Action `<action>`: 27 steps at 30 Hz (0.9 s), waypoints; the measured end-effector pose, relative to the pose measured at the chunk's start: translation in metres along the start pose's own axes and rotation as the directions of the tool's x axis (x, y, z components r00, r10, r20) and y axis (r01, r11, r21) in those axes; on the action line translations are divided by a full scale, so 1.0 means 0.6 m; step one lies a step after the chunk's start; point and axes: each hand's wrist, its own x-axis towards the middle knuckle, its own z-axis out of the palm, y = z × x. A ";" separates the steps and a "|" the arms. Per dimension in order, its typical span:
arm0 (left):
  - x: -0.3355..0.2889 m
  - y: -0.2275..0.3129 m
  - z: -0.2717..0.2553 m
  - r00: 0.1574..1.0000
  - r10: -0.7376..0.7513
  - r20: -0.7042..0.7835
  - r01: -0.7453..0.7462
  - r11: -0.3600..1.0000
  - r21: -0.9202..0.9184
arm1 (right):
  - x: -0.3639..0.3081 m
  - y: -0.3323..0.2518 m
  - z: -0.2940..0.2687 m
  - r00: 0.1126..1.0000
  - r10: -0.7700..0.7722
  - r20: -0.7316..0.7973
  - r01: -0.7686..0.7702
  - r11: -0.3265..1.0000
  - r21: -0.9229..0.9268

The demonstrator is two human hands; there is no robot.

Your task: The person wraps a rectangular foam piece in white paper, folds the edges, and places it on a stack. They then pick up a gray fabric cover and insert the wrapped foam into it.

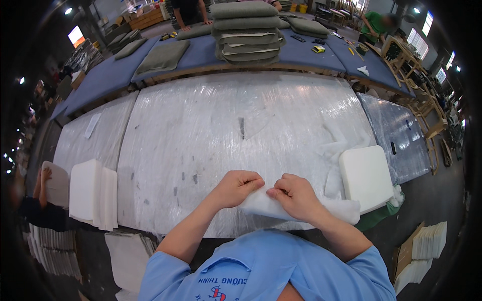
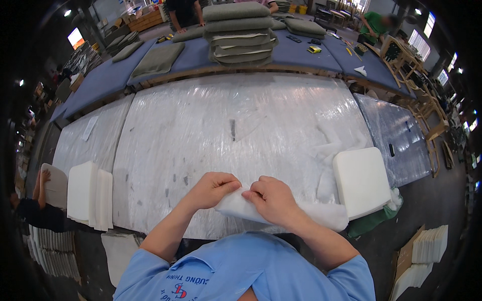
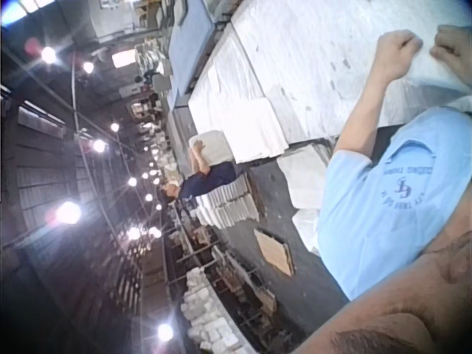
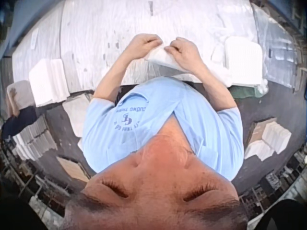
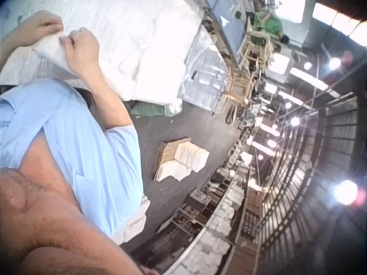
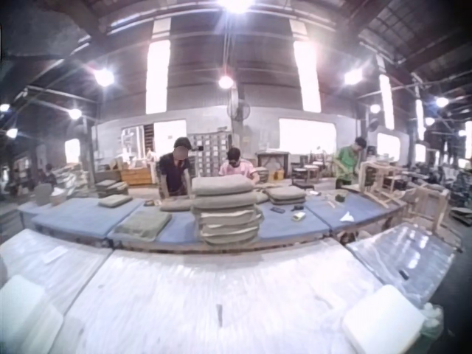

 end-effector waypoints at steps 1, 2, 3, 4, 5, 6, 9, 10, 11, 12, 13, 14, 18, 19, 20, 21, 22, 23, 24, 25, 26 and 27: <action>0.002 -0.004 0.000 1.000 -0.024 0.012 0.025 0.999 -0.035 | 0.001 0.000 0.001 1.000 0.017 0.015 -0.017 1.000 -0.009; 0.006 -0.008 0.001 0.999 -0.041 0.024 0.042 0.997 -0.069 | 0.004 0.000 -0.001 0.999 0.033 0.024 -0.032 0.999 -0.025; 0.007 -0.014 0.003 0.999 -0.030 0.014 0.031 0.997 -0.072 | 0.006 0.000 0.000 1.000 0.005 0.030 -0.004 0.999 -0.039; 0.005 -0.020 0.007 1.000 -0.021 0.003 0.021 0.997 -0.074 | 0.009 0.000 0.003 0.999 -0.023 0.038 0.025 0.998 -0.052; 0.004 -0.022 0.010 1.000 -0.013 -0.004 0.013 0.997 -0.078 | 0.011 -0.001 0.005 0.998 -0.046 0.046 0.049 0.997 -0.064; 0.003 -0.023 0.012 1.000 -0.020 -0.015 0.018 0.997 -0.069 | 0.014 -0.005 0.009 0.996 -0.065 0.065 0.070 0.994 -0.086; -0.007 -0.020 0.017 0.986 -0.006 -0.166 0.004 1.000 -0.013 | 0.025 -0.017 0.019 0.988 -0.099 0.116 0.115 0.984 -0.140; -0.014 -0.018 0.020 0.957 0.026 -0.289 -0.017 0.999 0.031 | 0.030 -0.014 0.022 0.987 -0.097 0.127 0.116 0.981 -0.153; -0.021 -0.014 0.023 0.911 0.062 -0.407 -0.034 0.997 0.075 | 0.034 -0.011 0.023 0.986 -0.093 0.141 0.116 0.979 -0.170; -0.030 -0.001 0.022 0.832 0.220 -0.509 -0.104 0.963 0.247 | 0.038 -0.005 0.021 0.988 -0.082 0.134 0.104 0.979 -0.173; -0.046 0.014 0.022 0.727 0.382 -0.571 -0.144 0.897 0.418 | 0.040 0.002 0.018 0.989 -0.070 0.127 0.092 0.980 -0.175; -0.063 0.026 0.022 0.598 0.541 -0.591 -0.147 0.799 0.583 | 0.044 0.005 0.017 0.991 -0.065 0.121 0.086 0.981 -0.173; -0.121 0.031 0.088 0.672 0.657 -0.341 -0.391 0.706 0.590 | 0.061 0.010 0.015 0.989 -0.003 0.151 0.028 0.986 -0.166; -0.121 0.031 0.111 0.713 0.640 -0.287 -0.359 0.684 0.635 | 0.064 0.008 0.016 0.987 0.003 0.160 0.024 0.985 -0.169; -0.121 0.030 0.124 0.748 0.622 -0.231 -0.335 0.654 0.678 | 0.066 0.007 0.013 0.987 0.010 0.161 0.019 0.985 -0.174; -0.124 0.023 0.130 0.748 0.623 -0.231 -0.330 0.650 0.685 | 0.069 0.006 0.009 0.982 0.009 0.191 0.020 0.989 -0.148; -0.125 0.015 0.135 0.747 0.623 -0.231 -0.326 0.646 0.691 | 0.073 0.006 0.004 0.975 0.008 0.221 0.020 0.992 -0.121; -0.123 0.011 0.139 0.746 0.625 -0.231 -0.326 0.645 0.691 | 0.076 0.007 -0.002 0.968 0.012 0.251 0.013 0.995 -0.099; -0.122 0.013 0.141 0.745 0.624 -0.236 -0.319 0.645 0.695 | 0.082 -0.015 -0.015 0.952 0.053 0.302 -0.009 0.990 -0.143; -0.122 0.015 0.142 0.744 0.623 -0.242 -0.313 0.645 0.698 | 0.089 -0.040 -0.027 0.932 0.095 0.351 -0.029 0.982 -0.187; -0.120 0.018 0.141 0.742 0.624 -0.244 -0.307 0.641 0.704 | 0.098 -0.062 -0.033 0.910 0.135 0.393 -0.045 0.972 -0.230; -0.117 0.023 0.140 0.748 0.616 -0.246 -0.301 0.645 0.702 | 0.103 -0.062 -0.028 0.912 0.112 0.395 -0.003 0.964 -0.268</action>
